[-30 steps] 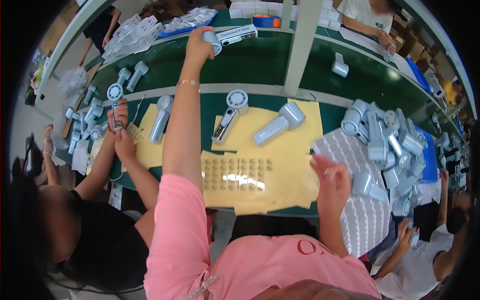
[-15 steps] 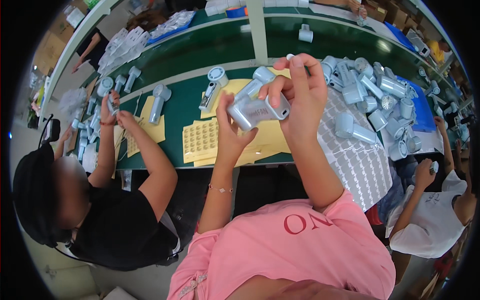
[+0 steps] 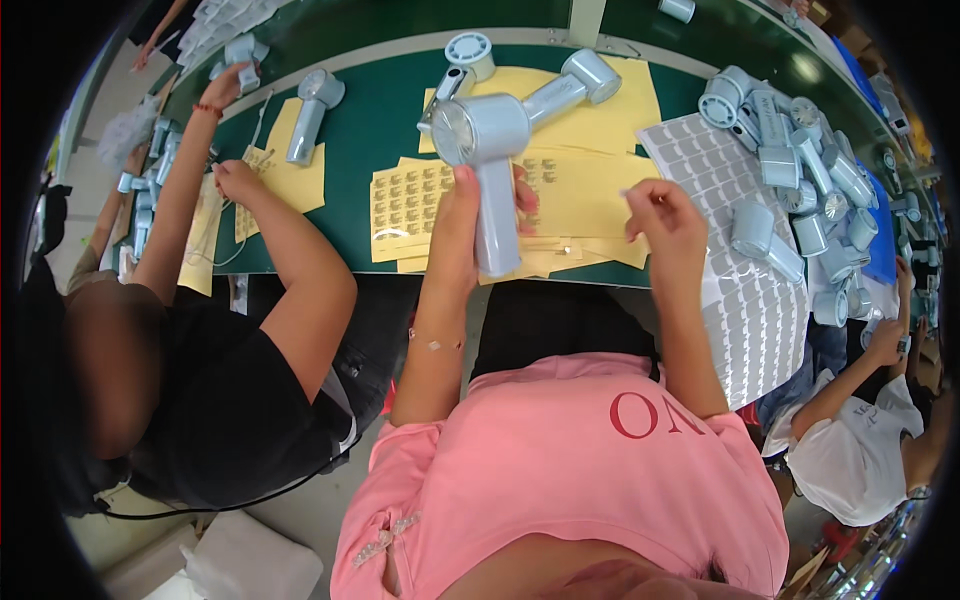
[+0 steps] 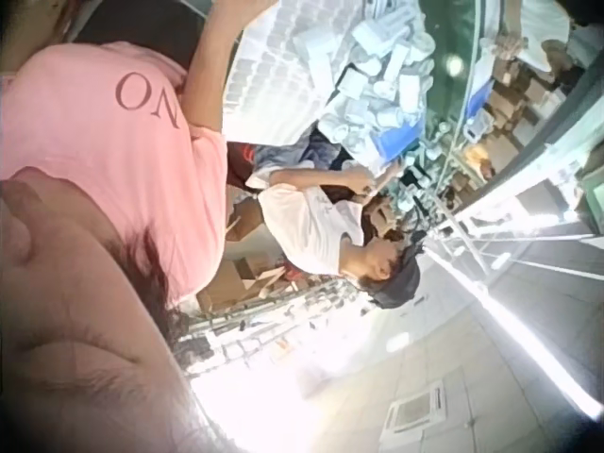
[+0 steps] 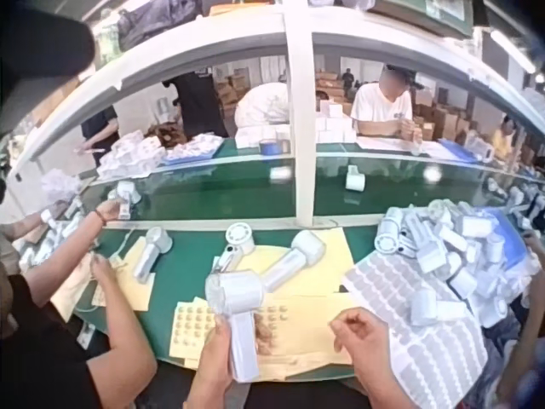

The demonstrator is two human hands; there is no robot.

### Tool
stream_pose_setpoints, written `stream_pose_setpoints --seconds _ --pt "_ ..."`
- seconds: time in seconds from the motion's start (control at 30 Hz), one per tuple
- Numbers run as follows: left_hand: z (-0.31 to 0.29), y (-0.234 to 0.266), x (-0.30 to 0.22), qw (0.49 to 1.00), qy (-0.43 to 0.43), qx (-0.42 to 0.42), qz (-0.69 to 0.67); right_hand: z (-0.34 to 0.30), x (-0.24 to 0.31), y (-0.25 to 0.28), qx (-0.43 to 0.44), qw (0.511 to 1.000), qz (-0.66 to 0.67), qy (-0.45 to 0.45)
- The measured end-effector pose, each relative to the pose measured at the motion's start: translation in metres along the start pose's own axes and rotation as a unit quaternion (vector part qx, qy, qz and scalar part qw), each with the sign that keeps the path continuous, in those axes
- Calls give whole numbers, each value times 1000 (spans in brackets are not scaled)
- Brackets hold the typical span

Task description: Applying identification stickers and labels to the back of portable handheld fans.

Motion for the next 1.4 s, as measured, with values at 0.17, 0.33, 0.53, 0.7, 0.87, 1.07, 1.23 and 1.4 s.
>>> stream_pose_setpoints --seconds 0.17,0.33,0.53,0.7,0.87,1.07,1.23,1.4 --pt "23 18 13 970 6 12 242 38 -28 -23 26 995 -53 -85" --pt "32 18 18 891 -36 60 449 60 -38 -41 17 979 -182 -95" --pt "35 17 17 913 -21 52 403 64 -39 -41 5 964 -249 -92" --pt "40 13 12 897 -19 64 436 67 -40 -45 -4 960 -264 -89" --pt "48 -5 2 876 -47 94 470 62 -22 -54 -36 933 -357 29" --pt "47 16 28 882 58 88 459 42 -15 -57 -12 941 -334 45" --pt "47 18 30 888 64 111 442 11 -10 -55 106 975 -193 -4" --pt "39 3 8 967 27 52 249 -2 -26 -44 160 972 89 -149"
Point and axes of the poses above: each hand's wrist, its own z-axis towards the middle knuckle, its own y-axis out of the back of the hand, x = y × z, the point moved 10 cm from there along z, towards the middle knuckle, and after that the axes turned 15 degrees about -y, right-handed, at the moved point
